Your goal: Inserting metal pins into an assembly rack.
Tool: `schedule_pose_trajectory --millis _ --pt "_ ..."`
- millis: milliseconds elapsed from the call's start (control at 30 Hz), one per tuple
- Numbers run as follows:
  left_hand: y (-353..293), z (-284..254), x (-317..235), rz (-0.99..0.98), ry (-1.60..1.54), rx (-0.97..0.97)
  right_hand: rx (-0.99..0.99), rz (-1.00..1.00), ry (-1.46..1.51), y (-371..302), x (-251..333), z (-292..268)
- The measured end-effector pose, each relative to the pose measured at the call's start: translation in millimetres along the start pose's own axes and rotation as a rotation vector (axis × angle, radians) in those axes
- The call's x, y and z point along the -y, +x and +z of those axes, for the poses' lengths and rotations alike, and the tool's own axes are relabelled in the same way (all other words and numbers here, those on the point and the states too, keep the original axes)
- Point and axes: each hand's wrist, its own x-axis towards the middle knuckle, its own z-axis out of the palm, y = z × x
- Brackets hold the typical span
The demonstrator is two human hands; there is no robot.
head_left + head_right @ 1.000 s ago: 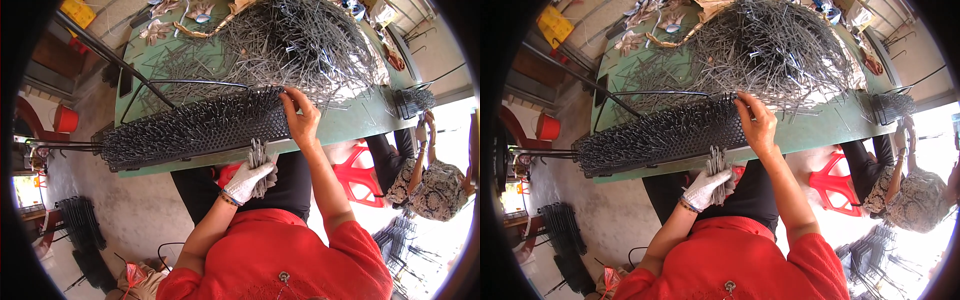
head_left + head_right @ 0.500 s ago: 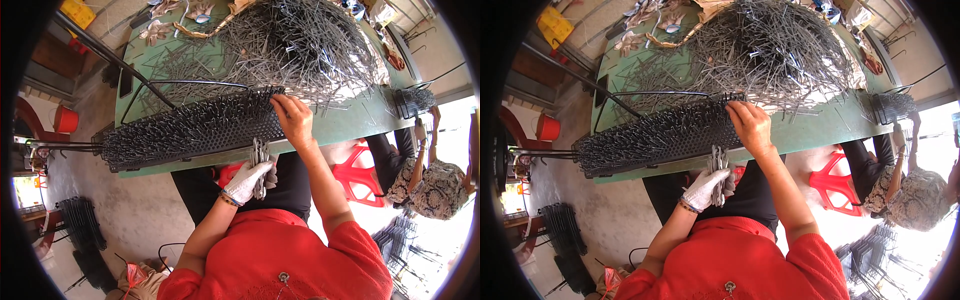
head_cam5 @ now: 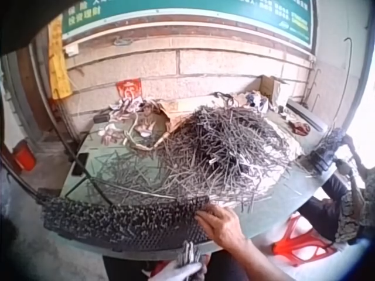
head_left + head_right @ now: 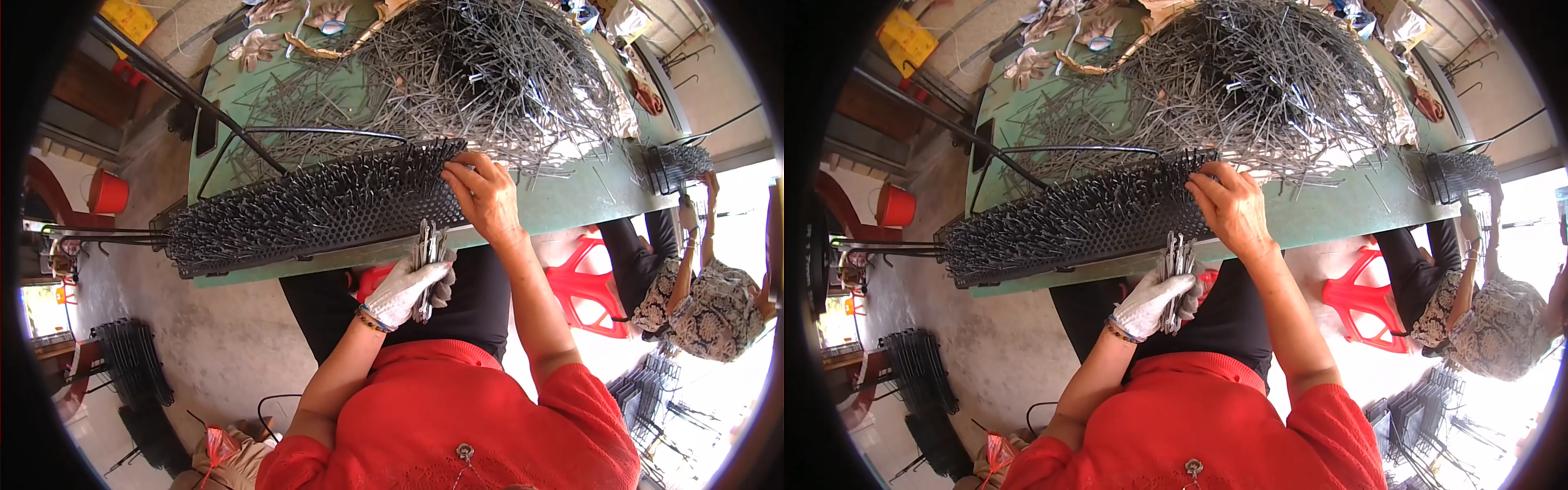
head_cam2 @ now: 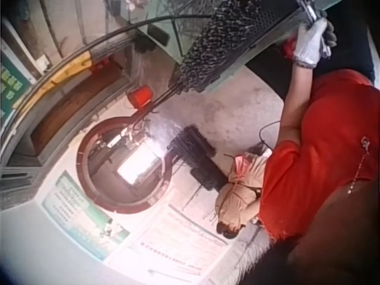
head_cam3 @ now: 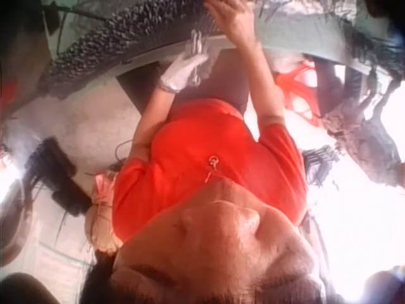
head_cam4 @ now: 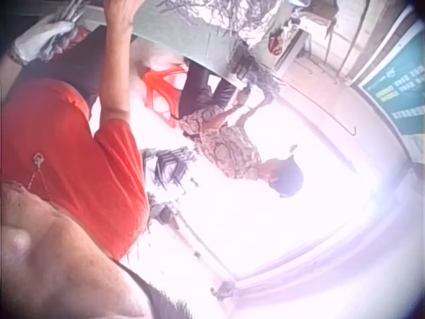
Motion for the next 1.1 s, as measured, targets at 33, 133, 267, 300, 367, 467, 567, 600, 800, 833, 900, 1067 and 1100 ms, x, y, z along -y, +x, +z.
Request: schedule_pose_trajectory --millis 33,133,267,300,367,467,567,600,800,833,900,1067,1100 --pt "0.3 0.5 0.1 -0.002 -0.003 -0.003 -0.019 0.019 0.004 0.2 -1.6 2.1" --pt "4.1 -1.3 2.2 -0.029 0.103 -0.049 -0.053 0.058 -0.028 1.4 -0.2 2.4" --pt "2.6 2.4 3.1 0.010 0.107 -0.066 -0.082 0.053 -0.100 1.4 0.1 5.1" --pt "2.5 3.2 2.9 0.019 0.068 -0.061 -0.081 0.053 -0.100 1.7 0.9 5.3" --pt "3.0 2.8 2.7 0.028 0.028 -0.056 -0.050 0.028 -0.090 3.1 3.8 5.6" --pt "6.6 -1.3 3.7 0.063 0.051 -0.064 -0.053 0.026 -0.106 2.7 2.7 7.8" --pt "5.2 -0.7 3.9 0.043 0.090 -0.103 -0.031 -0.010 -0.118 6.5 3.5 5.3" --pt "5.3 -1.6 3.3 0.044 0.089 -0.103 -0.030 -0.011 -0.118 8.4 3.8 4.9" --pt "3.9 -3.4 2.2 0.019 0.018 -0.042 0.053 -0.056 -0.186 16.4 6.9 1.5" --pt "3.6 -3.7 3.5 0.016 0.004 -0.046 0.046 -0.062 -0.192 16.3 5.9 2.8" --pt "2.7 -5.1 5.2 0.015 -0.011 -0.050 0.039 -0.069 -0.197 17.2 5.4 3.4" --pt "0.0 -3.8 5.9 0.003 0.066 -0.095 0.097 -0.123 -0.288 19.7 2.4 4.2" --pt "0.8 -2.7 6.4 0.005 0.065 -0.094 0.097 -0.125 -0.289 19.4 2.1 4.8"
